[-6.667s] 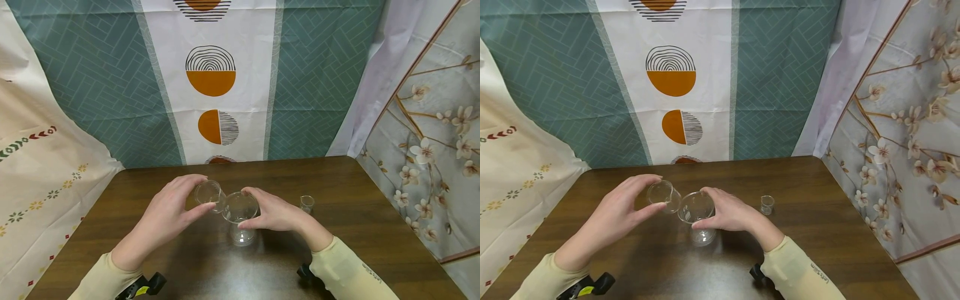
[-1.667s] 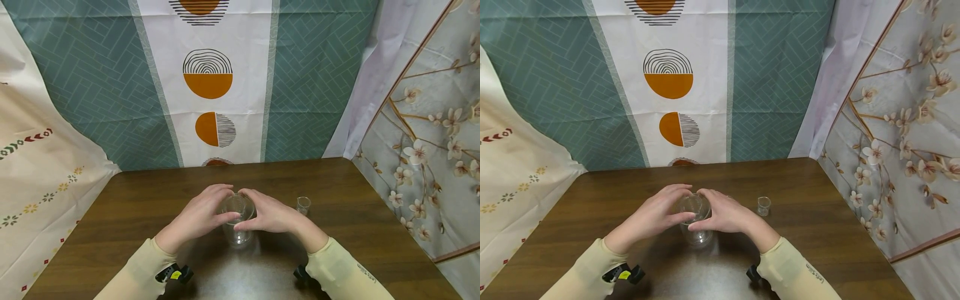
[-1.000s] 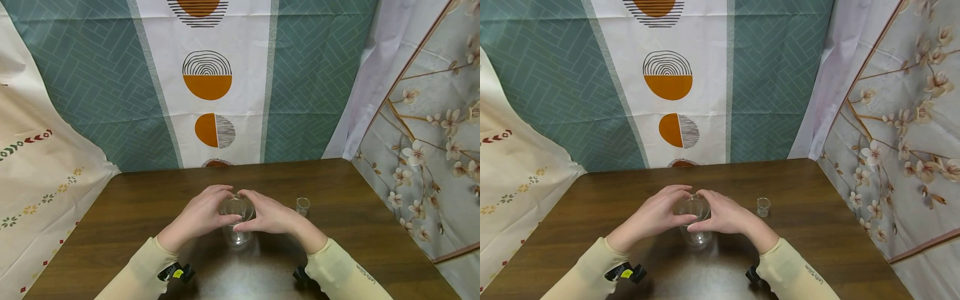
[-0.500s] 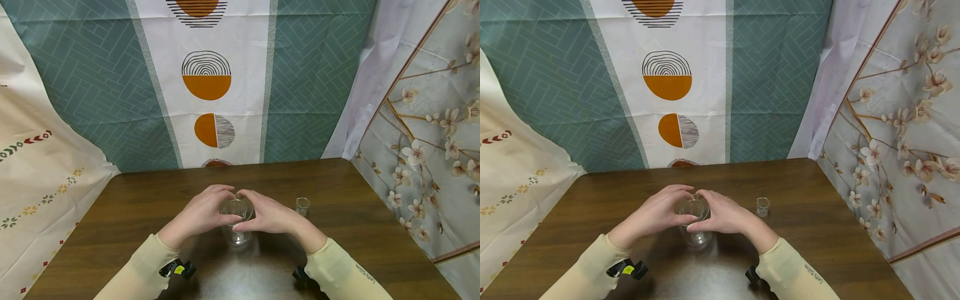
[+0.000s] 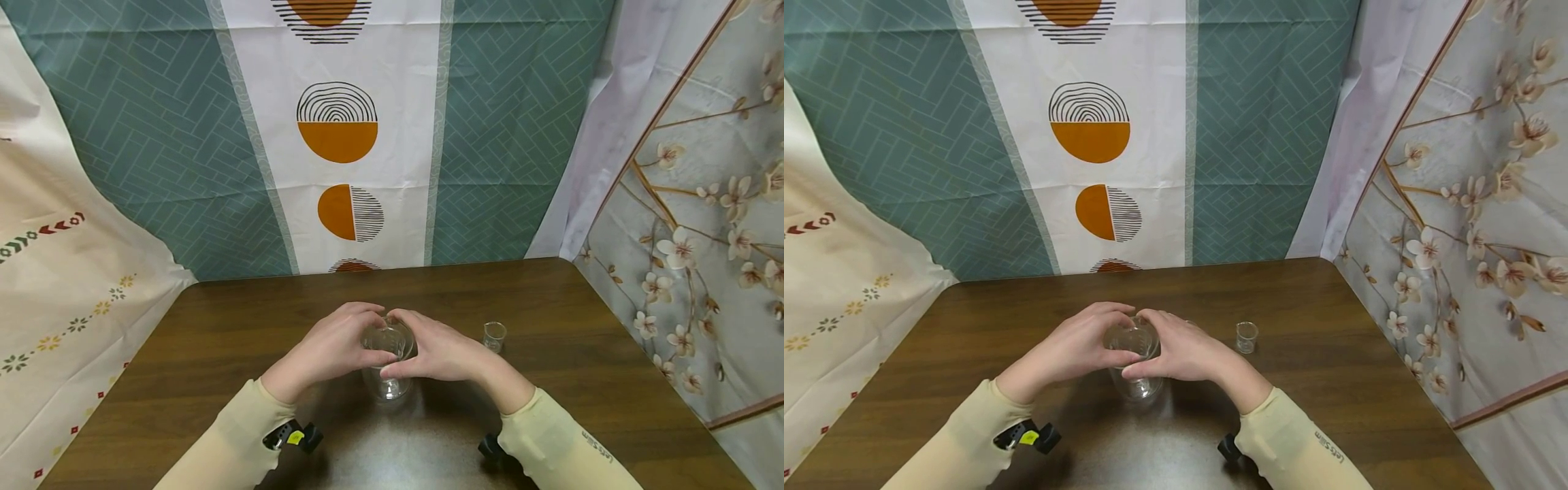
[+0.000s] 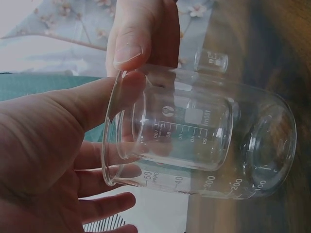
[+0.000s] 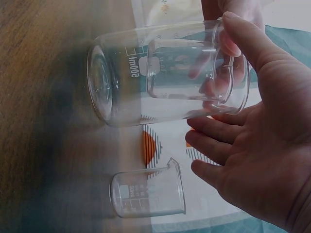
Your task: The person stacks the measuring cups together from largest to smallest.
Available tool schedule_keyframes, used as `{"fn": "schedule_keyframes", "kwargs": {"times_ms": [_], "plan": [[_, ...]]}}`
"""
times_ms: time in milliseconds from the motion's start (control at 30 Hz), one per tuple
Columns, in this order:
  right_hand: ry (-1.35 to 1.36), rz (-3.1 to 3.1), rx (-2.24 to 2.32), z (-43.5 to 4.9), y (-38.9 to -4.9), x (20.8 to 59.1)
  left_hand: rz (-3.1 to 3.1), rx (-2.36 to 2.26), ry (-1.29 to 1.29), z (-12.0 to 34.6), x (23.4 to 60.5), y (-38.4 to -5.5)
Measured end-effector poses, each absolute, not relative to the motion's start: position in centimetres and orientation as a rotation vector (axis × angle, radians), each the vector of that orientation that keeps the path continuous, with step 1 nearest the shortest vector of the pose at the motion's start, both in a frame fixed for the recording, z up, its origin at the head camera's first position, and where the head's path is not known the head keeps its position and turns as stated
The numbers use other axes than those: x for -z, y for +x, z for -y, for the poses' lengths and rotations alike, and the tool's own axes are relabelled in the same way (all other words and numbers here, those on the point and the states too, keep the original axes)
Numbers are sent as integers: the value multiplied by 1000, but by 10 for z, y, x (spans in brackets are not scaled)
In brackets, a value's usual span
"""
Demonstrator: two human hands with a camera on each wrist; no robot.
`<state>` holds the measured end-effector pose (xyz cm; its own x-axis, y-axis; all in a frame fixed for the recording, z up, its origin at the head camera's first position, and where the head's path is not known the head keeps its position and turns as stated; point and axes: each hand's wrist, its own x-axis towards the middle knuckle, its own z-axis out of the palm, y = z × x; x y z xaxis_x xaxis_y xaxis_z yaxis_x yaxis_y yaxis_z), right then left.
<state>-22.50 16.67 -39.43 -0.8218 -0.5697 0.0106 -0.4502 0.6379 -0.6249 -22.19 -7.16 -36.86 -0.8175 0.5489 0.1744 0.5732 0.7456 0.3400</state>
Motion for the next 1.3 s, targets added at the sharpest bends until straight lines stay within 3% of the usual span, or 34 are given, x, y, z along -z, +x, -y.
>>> {"fn": "schedule_keyframes", "kwargs": {"times_ms": [1300], "plan": [[-887, -2650, 969, -166, -225, 394, 3023, 592, -963, 65, 360, -227]]}}
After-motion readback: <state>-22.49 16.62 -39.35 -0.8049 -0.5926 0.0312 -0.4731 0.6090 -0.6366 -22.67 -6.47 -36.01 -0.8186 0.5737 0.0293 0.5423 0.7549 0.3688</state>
